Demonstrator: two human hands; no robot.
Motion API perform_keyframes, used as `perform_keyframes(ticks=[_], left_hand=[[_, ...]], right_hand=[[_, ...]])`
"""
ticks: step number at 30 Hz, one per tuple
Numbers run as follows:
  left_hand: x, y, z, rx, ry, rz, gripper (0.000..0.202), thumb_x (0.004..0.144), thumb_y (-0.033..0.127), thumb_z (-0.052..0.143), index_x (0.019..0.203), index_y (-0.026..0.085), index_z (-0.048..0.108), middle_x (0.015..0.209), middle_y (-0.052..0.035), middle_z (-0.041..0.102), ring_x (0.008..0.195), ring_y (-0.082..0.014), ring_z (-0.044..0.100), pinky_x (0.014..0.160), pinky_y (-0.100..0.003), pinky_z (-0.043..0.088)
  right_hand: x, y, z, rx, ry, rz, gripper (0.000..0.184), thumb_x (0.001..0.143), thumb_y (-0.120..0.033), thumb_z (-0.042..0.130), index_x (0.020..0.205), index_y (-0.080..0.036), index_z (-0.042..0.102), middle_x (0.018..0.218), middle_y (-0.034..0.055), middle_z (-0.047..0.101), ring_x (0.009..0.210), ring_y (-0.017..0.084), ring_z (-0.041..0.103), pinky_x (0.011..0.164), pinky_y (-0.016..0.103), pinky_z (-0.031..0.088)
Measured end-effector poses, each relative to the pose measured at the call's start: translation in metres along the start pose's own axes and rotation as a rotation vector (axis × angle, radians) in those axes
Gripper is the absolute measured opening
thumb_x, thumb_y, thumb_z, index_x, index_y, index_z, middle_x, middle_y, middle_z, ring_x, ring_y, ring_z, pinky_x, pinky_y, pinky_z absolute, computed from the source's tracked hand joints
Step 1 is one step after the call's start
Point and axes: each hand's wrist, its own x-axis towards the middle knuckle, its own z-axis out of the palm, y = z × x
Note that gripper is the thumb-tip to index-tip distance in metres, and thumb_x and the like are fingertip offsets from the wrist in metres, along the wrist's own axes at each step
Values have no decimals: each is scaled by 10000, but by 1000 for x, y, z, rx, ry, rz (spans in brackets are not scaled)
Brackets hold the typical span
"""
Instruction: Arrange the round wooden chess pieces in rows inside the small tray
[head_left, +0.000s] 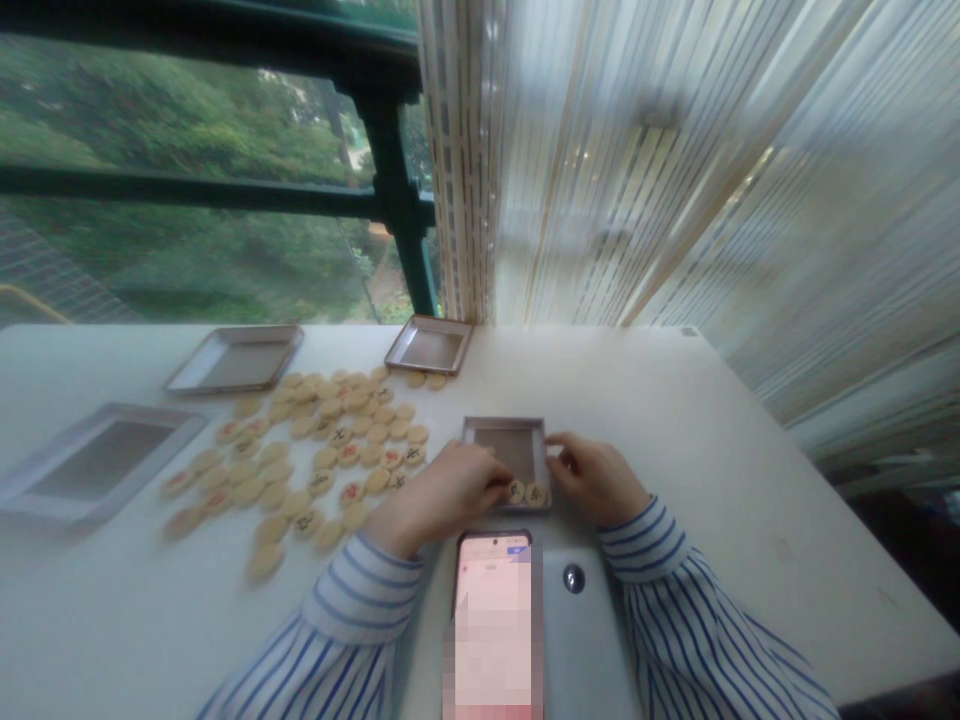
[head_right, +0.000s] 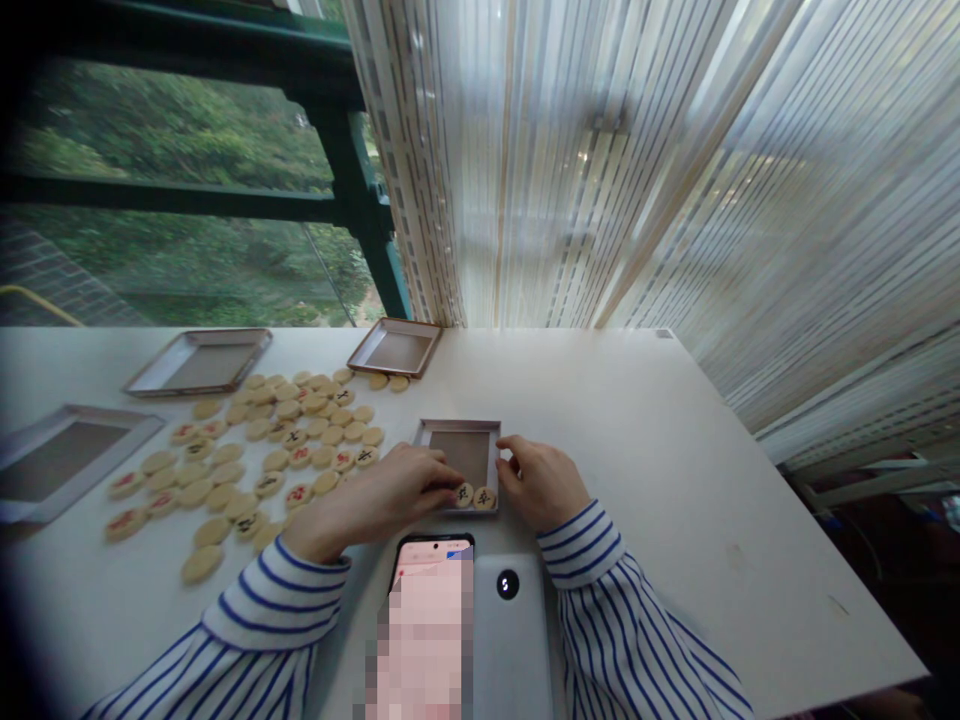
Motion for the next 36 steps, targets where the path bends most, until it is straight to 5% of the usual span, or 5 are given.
perform_keyframes(ticks=[27,36], left_hand=[[-4,3,2,-19,34,-24,296,859,280,402,735,184,654,706,-37,666,643,-132,574,591,-229,333],[-3,-2,7,-21,21,-8,296,859,265,396,764,192,667,725,-43,680,663,-135,592,613,-227,342]], right_hand=[[-3,-4,0,36,-32,-52,291,793,-217,437,1021,-196,616,662,12,653,542,111,548,549,217,369],[-5,-5,-2,32,-151,-96,265,775,-246,460,934,-223,671,643,3,656,538,104,545,530,207,357]])
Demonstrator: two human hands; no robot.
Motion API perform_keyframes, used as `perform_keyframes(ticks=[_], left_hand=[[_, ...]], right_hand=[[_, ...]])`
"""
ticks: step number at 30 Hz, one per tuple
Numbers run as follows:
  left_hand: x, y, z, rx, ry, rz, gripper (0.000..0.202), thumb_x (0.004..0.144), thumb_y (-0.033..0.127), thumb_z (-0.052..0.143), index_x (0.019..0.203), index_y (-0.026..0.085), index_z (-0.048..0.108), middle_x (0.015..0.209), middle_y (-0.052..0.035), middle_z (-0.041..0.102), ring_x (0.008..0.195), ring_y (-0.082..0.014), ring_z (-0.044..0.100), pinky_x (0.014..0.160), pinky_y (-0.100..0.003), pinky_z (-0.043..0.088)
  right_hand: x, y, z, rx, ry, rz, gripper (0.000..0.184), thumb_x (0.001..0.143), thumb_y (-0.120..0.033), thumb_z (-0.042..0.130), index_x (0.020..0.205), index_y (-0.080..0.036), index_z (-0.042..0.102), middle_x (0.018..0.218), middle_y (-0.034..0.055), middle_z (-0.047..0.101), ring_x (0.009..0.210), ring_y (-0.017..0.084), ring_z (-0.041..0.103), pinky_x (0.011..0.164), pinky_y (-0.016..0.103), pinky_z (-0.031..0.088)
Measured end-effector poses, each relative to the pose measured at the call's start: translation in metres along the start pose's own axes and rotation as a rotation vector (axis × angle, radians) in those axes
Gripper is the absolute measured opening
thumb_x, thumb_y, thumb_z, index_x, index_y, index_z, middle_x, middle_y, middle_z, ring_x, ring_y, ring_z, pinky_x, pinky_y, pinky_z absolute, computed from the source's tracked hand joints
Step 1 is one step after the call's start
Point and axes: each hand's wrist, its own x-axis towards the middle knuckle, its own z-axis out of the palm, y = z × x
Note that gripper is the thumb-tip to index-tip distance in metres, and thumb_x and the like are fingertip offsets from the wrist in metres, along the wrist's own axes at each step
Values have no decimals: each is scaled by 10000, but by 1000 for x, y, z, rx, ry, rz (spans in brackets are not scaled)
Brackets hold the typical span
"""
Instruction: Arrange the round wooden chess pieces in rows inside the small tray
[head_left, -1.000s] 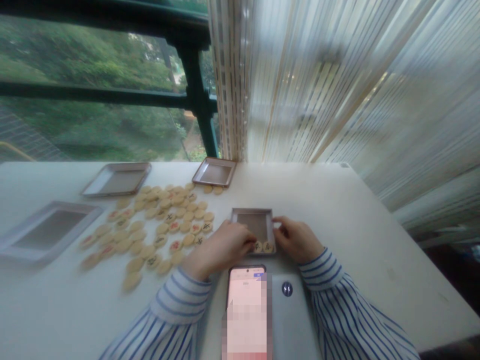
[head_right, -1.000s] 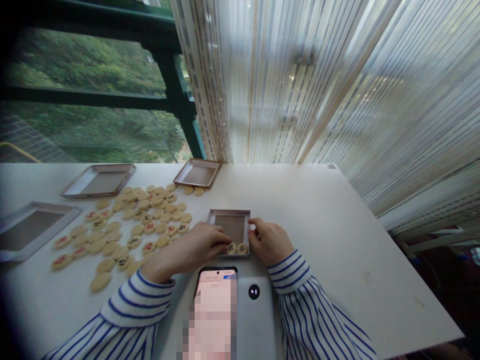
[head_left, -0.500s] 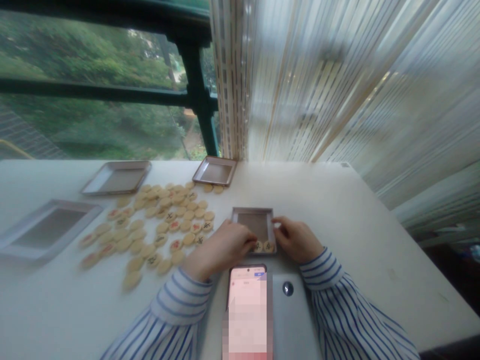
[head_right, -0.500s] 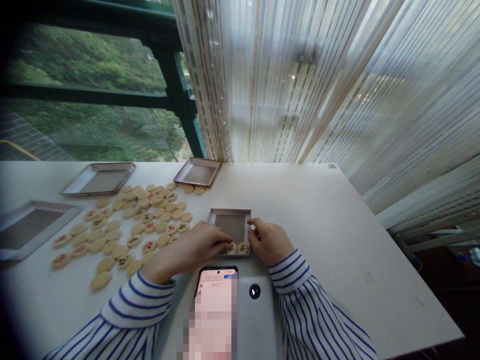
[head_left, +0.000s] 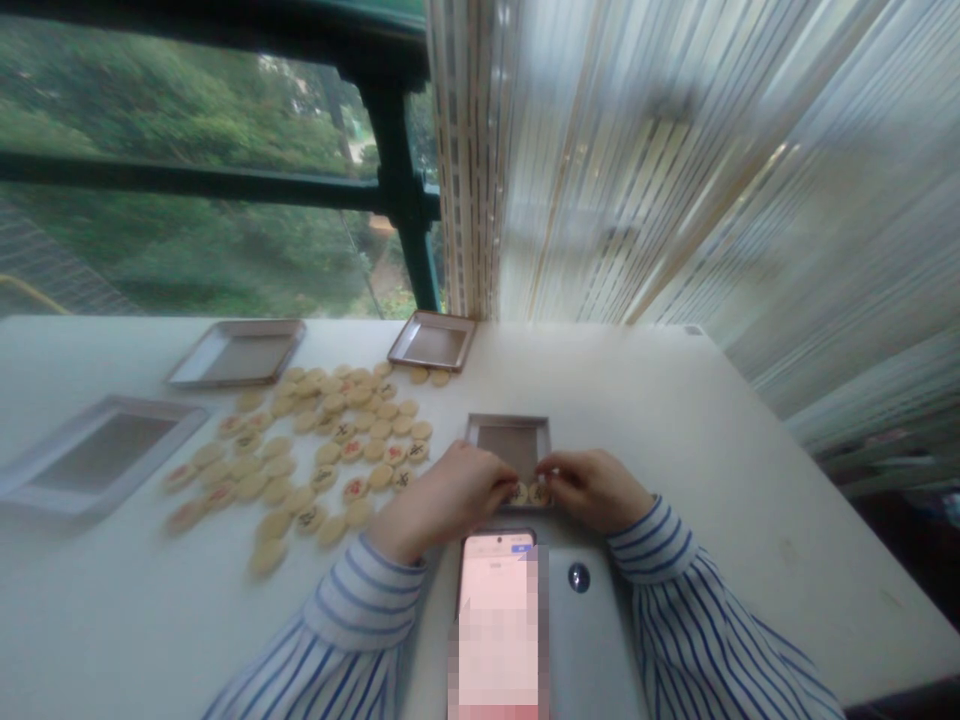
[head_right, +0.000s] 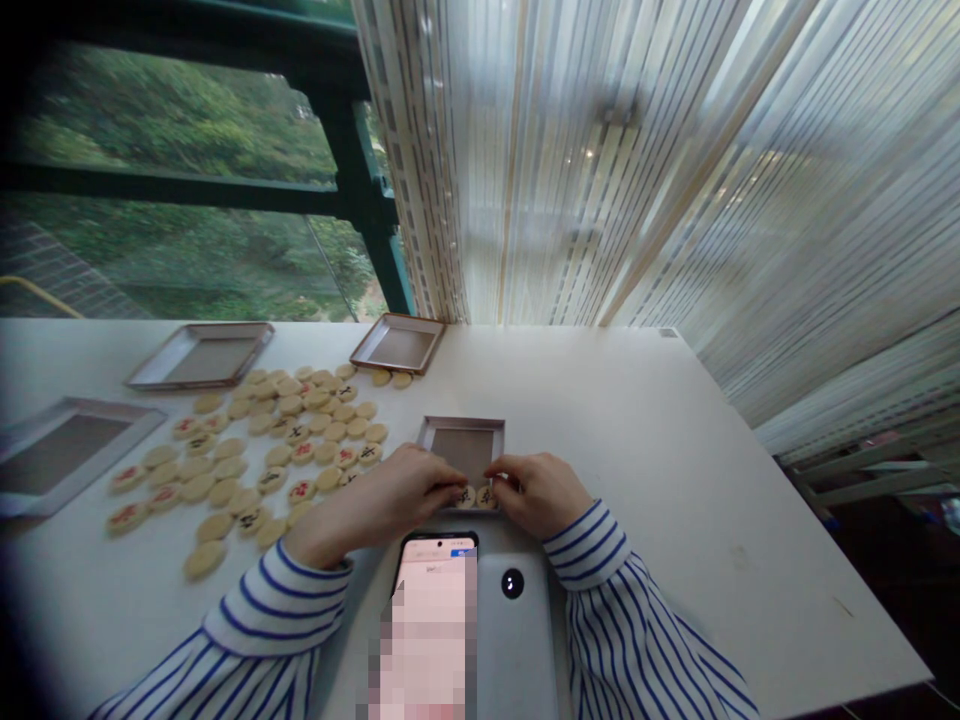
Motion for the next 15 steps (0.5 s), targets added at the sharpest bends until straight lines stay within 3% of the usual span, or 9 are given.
perform_keyframes(ticks=[7,15], left_hand=[[0,1,0,-4,6,1,295,859,260,398,778,192,674,727,-52,683,674,-144,596,620,-231,350],[0,2,-1,-34,9,-19,271,847,268,419,831,203,681,773,-61,694,727,-159,611,661,-233,374]], right_hand=[[0,0,0,1,-57,-43,263,757,-212,465,912,-227,677,765,17,692,689,126,607,629,216,404],[0,0,-1,-13,-58,-41,253,758,-221,458,885,-227,677,738,13,686,667,127,604,628,218,406]])
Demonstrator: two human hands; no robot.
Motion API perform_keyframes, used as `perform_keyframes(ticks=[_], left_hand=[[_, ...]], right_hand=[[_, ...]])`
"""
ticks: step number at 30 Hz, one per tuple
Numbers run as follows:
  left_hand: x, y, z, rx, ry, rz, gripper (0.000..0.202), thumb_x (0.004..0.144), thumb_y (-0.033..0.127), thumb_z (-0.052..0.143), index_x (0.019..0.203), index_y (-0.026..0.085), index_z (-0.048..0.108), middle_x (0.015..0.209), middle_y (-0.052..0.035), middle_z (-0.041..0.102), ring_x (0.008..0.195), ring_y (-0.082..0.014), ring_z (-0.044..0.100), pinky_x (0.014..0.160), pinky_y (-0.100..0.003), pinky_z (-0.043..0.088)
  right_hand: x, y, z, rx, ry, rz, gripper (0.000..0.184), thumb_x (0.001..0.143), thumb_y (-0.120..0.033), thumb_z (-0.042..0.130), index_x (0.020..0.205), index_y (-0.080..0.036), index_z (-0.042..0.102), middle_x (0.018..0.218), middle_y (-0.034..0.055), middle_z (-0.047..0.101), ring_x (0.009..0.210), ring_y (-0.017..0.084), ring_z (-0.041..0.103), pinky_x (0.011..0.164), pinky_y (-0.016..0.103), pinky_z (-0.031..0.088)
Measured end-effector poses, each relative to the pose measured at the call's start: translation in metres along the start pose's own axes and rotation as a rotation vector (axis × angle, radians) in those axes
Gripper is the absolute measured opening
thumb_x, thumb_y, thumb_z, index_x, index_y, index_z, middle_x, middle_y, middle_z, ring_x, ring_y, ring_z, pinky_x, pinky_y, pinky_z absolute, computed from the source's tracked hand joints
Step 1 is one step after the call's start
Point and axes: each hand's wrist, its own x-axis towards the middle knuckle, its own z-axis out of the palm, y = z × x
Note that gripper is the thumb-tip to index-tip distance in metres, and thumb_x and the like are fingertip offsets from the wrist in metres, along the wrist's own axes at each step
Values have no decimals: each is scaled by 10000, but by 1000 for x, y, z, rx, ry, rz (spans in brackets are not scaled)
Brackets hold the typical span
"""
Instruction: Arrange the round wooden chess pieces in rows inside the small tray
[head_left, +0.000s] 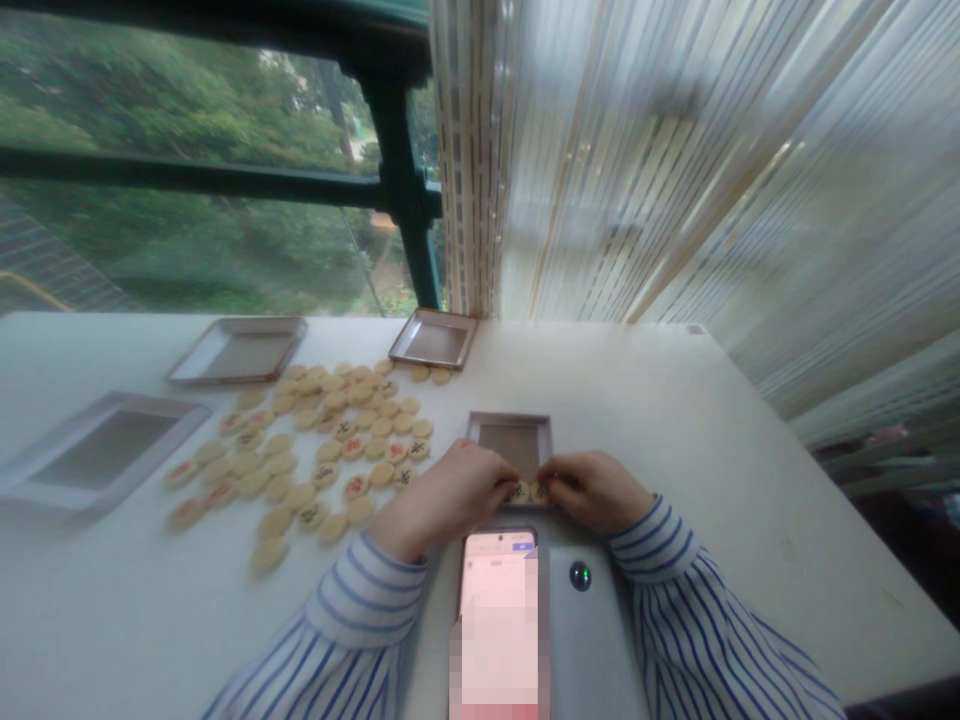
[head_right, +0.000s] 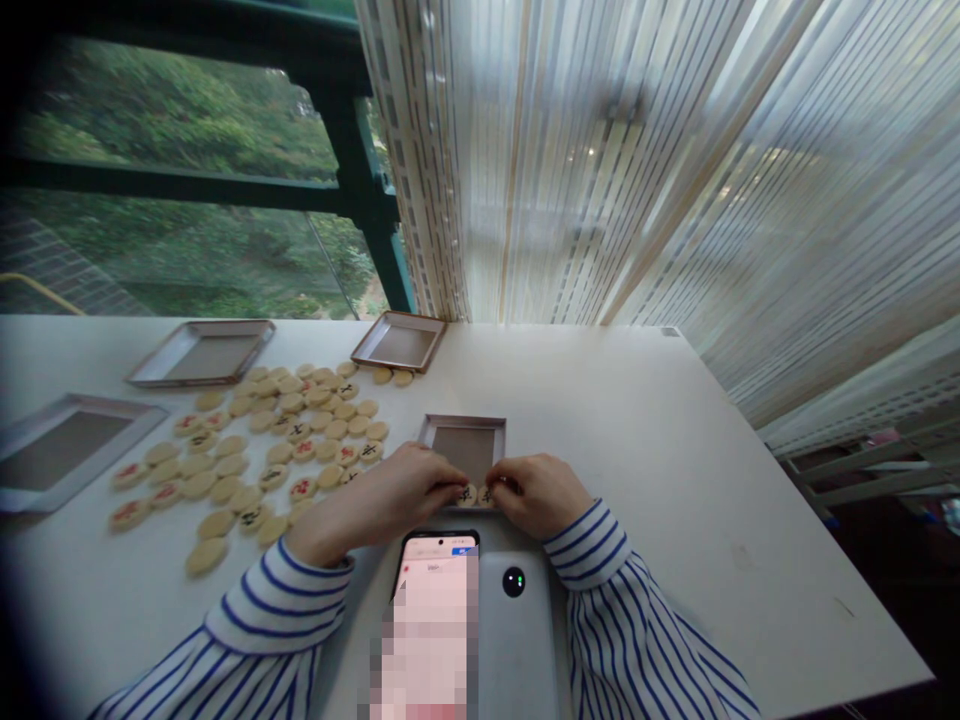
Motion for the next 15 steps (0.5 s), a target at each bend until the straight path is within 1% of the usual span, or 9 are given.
perform_keyframes(ticks=[5,12,15], left_hand=[[1,-1,1,14,-8,12,285,849,262,410,786,194,678,750,-56,691,699,-150,606,631,-229,363],[1,-1,1,17,0,29,284,852,253,404,792,193,675,745,-57,688,692,-149,602,635,-231,363],[1,0,0,26,-4,30,283,851,250,406,760,191,668,721,-52,682,667,-144,597,619,-231,356]], right_hand=[[0,0,0,-3,-1,3,259,755,-218,458,889,-231,679,750,14,687,676,128,605,633,220,406],[0,0,1,-13,-6,-4,256,756,-219,460,895,-233,675,764,15,689,695,133,606,639,223,398],[0,-1,1,-19,2,0,254,754,-221,460,888,-232,676,752,15,686,677,131,599,613,220,386]])
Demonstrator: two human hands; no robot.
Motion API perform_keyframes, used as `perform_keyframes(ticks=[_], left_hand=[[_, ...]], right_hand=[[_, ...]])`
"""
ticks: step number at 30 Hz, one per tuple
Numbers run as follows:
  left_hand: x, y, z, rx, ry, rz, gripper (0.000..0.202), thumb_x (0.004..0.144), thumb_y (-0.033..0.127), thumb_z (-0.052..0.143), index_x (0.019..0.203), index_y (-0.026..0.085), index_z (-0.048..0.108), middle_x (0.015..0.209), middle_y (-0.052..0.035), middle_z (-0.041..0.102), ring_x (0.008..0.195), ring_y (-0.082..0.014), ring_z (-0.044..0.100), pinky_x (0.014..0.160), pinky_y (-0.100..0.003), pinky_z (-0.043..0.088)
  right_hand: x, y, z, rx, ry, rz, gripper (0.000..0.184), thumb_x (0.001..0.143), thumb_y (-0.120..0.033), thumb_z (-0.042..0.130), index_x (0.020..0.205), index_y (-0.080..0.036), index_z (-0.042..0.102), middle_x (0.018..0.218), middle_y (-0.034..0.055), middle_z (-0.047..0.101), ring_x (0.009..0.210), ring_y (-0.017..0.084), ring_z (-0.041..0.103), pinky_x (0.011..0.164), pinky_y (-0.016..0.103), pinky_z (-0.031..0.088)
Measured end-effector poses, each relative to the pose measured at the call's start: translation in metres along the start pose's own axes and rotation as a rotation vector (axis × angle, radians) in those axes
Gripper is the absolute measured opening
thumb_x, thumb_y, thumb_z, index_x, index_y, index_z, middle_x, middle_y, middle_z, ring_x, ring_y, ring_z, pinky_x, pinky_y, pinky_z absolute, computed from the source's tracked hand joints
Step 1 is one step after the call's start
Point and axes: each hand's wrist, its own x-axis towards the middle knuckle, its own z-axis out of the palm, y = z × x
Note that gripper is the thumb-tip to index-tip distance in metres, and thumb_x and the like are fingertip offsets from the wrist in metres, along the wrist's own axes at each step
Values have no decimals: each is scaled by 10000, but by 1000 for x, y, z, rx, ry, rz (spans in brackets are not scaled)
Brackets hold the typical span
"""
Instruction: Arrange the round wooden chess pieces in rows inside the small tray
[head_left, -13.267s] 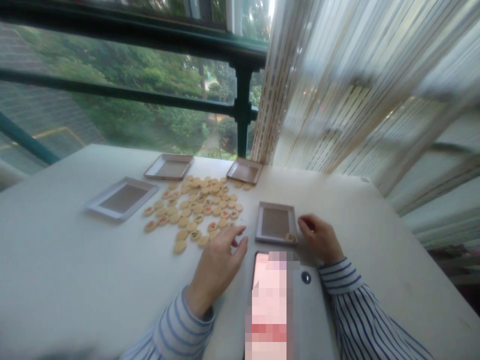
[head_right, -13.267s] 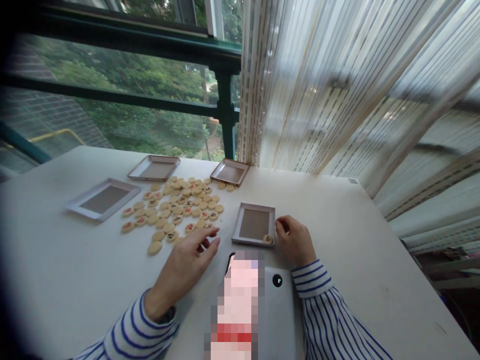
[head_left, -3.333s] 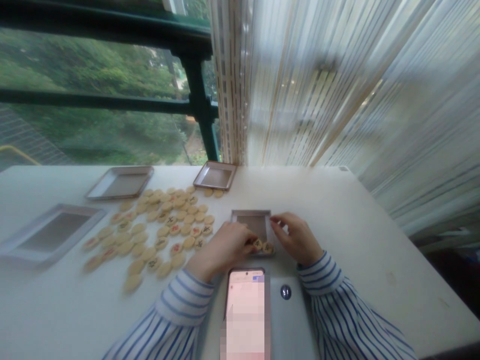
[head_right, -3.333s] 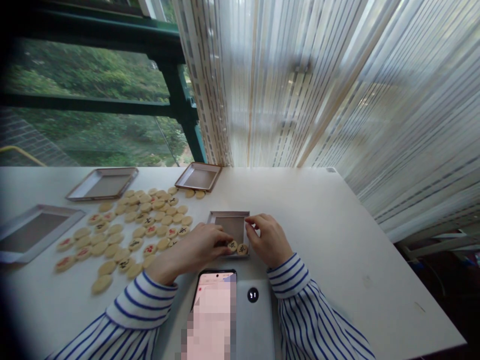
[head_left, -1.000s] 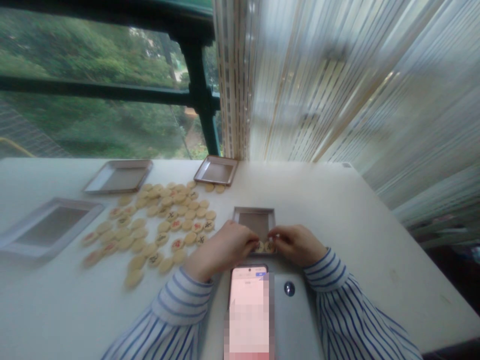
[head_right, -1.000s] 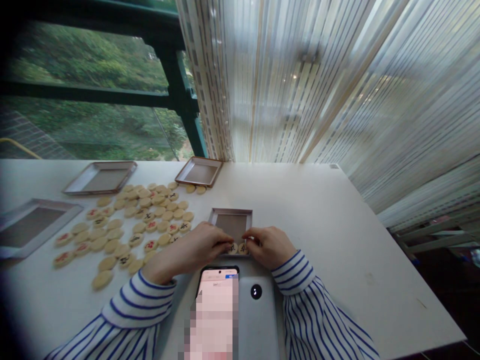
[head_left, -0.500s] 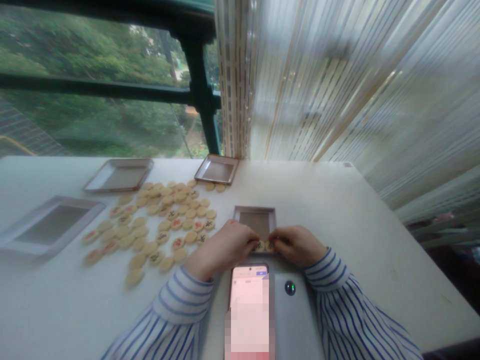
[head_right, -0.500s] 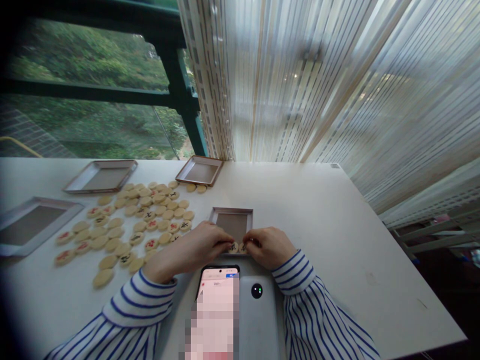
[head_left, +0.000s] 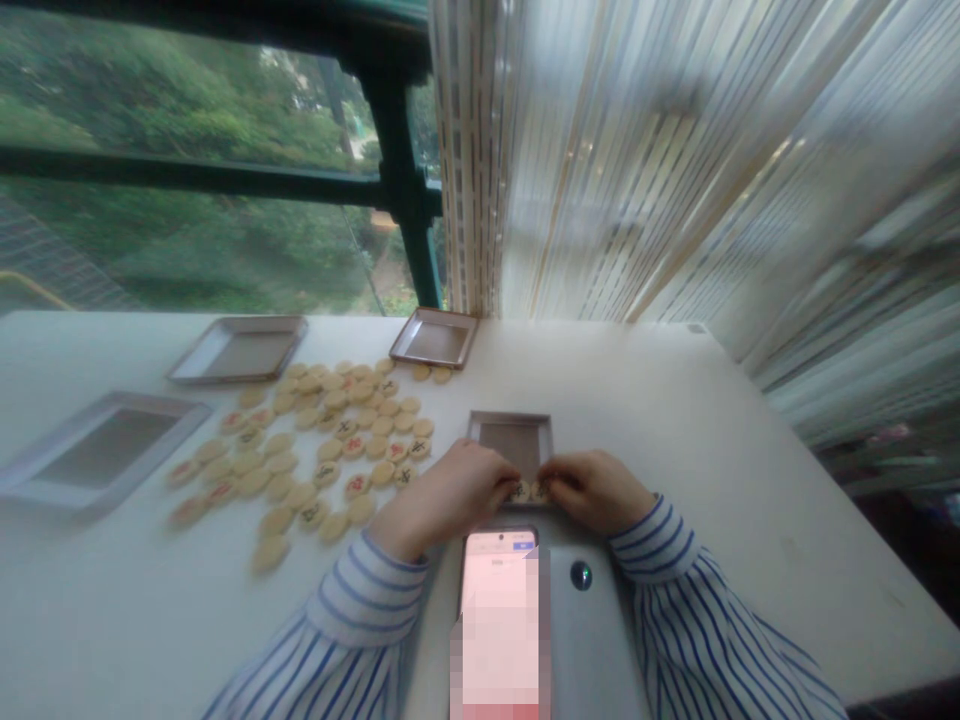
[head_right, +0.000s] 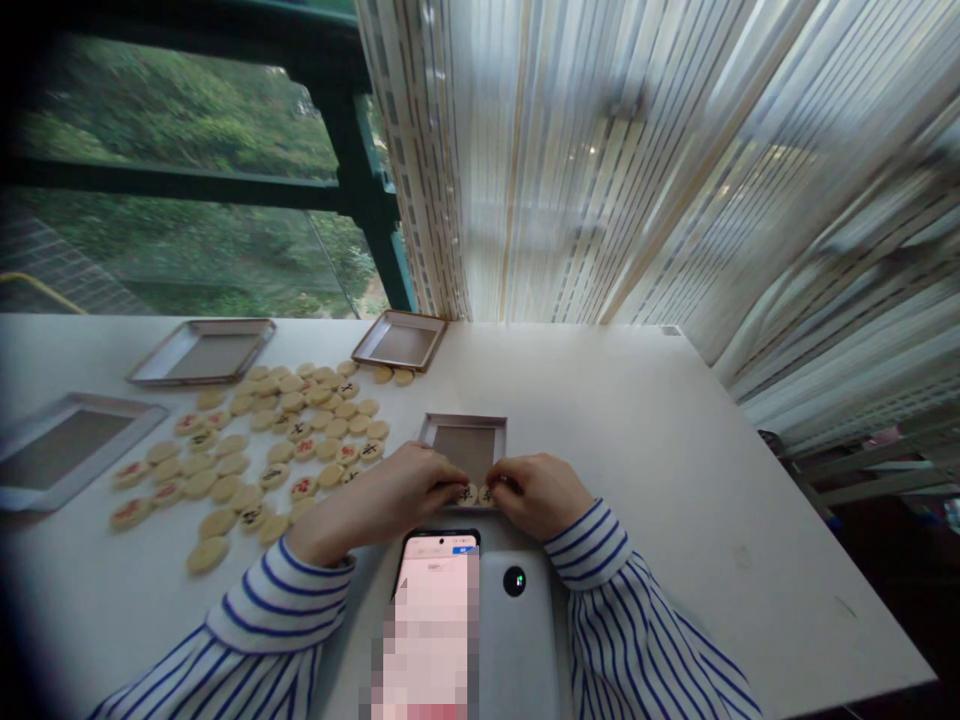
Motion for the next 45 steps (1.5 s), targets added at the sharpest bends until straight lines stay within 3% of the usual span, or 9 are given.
perform_keyframes(ticks=[7,11,17,21,31,45], left_hand=[[-1,0,2,1,3,1,282,850,241,403,743,178,657,700,-49,668,640,-136,582,592,-233,343],[-5,0,0,33,91,-35,282,864,250,391,792,178,655,742,-51,662,691,-150,580,632,-246,365],[-25,0,-4,117,399,-343,325,887,315,344,1023,184,608,929,-79,611,858,-191,562,744,-290,408],[-36,-3,0,77,391,-448,341,883,323,341,1088,177,571,973,-89,587,836,-194,569,729,-303,433],[-29,-6,14,-16,426,-397,319,844,190,379,1108,166,556,1046,-75,612,939,-193,571,833,-310,441],[-27,-15,22,-63,462,-353,320,822,159,391,1090,169,567,1072,-70,602,968,-188,558,876,-322,429]], right_hand=[[-1,-2,1,8,33,39,287,765,-228,450,972,-242,648,608,-10,629,506,100,514,519,204,335],[-1,-1,1,10,36,48,296,771,-226,447,1003,-238,630,595,-13,616,495,99,493,516,207,327],[-1,-1,0,15,42,53,297,775,-225,442,1016,-223,615,572,-18,593,489,98,481,523,208,330],[-1,0,1,21,49,54,288,777,-222,442,1012,-213,609,558,-22,578,480,96,471,509,205,323],[0,3,3,27,62,60,286,782,-219,436,1021,-196,591,570,-17,579,491,99,478,518,207,325],[-1,4,3,17,71,73,288,792,-228,434,1043,-212,575,571,-27,568,501,100,477,520,208,324]])
